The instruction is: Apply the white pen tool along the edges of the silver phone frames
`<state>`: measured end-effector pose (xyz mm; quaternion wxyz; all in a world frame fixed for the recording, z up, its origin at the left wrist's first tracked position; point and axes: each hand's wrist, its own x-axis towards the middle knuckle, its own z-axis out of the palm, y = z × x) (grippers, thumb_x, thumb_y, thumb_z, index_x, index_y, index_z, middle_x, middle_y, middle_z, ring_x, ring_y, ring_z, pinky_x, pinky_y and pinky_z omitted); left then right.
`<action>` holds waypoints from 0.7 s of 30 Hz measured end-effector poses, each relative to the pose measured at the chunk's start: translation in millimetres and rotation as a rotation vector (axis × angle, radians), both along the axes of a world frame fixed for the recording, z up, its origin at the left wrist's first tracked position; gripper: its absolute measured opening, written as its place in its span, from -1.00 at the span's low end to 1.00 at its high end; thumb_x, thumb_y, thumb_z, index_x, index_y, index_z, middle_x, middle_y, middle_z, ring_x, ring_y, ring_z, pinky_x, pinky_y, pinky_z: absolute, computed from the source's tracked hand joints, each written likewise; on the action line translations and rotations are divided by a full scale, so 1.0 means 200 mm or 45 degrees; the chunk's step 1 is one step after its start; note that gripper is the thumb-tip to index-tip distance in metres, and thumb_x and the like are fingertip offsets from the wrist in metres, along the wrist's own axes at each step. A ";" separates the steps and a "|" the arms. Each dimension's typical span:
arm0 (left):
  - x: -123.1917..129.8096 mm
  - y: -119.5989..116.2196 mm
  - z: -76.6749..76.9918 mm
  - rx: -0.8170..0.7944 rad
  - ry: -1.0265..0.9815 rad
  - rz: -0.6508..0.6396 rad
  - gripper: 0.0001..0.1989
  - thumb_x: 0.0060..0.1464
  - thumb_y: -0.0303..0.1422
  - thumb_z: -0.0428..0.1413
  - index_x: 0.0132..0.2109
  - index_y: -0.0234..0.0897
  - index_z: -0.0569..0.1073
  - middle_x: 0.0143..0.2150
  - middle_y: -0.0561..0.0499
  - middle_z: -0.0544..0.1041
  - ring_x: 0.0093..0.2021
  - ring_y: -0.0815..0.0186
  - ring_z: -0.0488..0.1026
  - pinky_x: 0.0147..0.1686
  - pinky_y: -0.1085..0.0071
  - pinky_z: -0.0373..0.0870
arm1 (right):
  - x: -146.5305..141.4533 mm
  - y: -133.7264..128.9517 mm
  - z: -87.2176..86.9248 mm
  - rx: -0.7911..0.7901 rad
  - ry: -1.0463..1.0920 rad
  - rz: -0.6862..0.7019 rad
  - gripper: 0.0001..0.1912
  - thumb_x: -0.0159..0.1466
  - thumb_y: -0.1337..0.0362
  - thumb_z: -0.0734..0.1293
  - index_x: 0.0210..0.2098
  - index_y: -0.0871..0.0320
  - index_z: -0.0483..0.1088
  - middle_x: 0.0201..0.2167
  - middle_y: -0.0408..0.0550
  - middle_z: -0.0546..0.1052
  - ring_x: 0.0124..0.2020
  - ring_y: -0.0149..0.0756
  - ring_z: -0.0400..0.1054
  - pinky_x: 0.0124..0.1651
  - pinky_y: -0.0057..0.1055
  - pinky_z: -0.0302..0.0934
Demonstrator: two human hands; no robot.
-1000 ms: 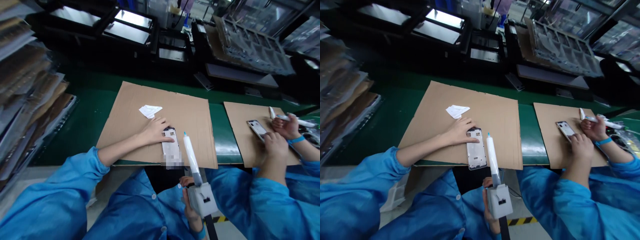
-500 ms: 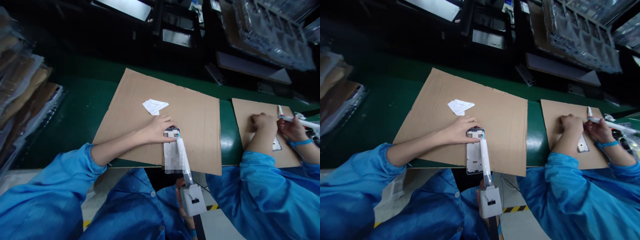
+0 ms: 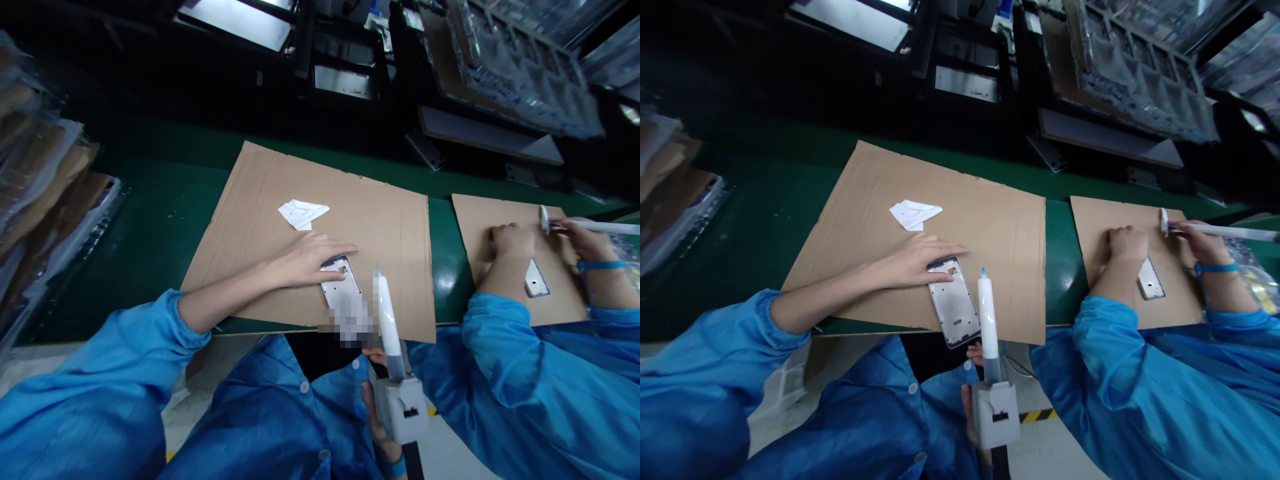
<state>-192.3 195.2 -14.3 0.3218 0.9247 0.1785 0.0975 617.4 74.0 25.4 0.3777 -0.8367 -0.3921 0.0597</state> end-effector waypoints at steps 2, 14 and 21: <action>-0.01 0.00 0.01 0.016 -0.004 -0.035 -0.47 0.57 -0.07 0.11 0.53 -0.07 0.45 0.45 -0.12 0.58 0.34 0.05 0.54 0.32 0.16 0.36 | 0.00 0.01 -0.01 0.012 0.069 -0.035 -0.67 0.19 -0.08 0.45 -0.48 -0.02 0.38 -0.32 0.19 0.60 -0.12 0.16 0.64 0.33 0.32 0.41; 0.00 -0.09 0.15 -0.065 0.265 -0.038 -0.16 0.42 0.11 0.16 0.67 -0.09 0.28 -0.31 0.00 0.67 -0.32 0.11 0.59 -0.29 0.32 0.37 | -0.17 0.01 0.06 0.425 0.405 0.018 -0.84 0.02 0.43 0.32 -0.42 0.06 0.44 -0.32 -0.03 0.55 -0.26 -0.15 0.49 0.38 0.07 0.32; 0.01 -0.17 0.12 0.148 0.286 -0.142 -0.37 0.49 0.06 0.12 0.54 -0.03 0.51 -0.23 -0.17 0.70 -0.25 0.01 0.61 -0.14 0.20 0.45 | -0.19 0.01 0.09 0.484 0.546 -0.060 -0.67 0.14 0.46 0.12 -0.33 0.03 0.45 -0.34 -0.07 0.52 -0.32 -0.18 0.50 0.45 0.08 0.26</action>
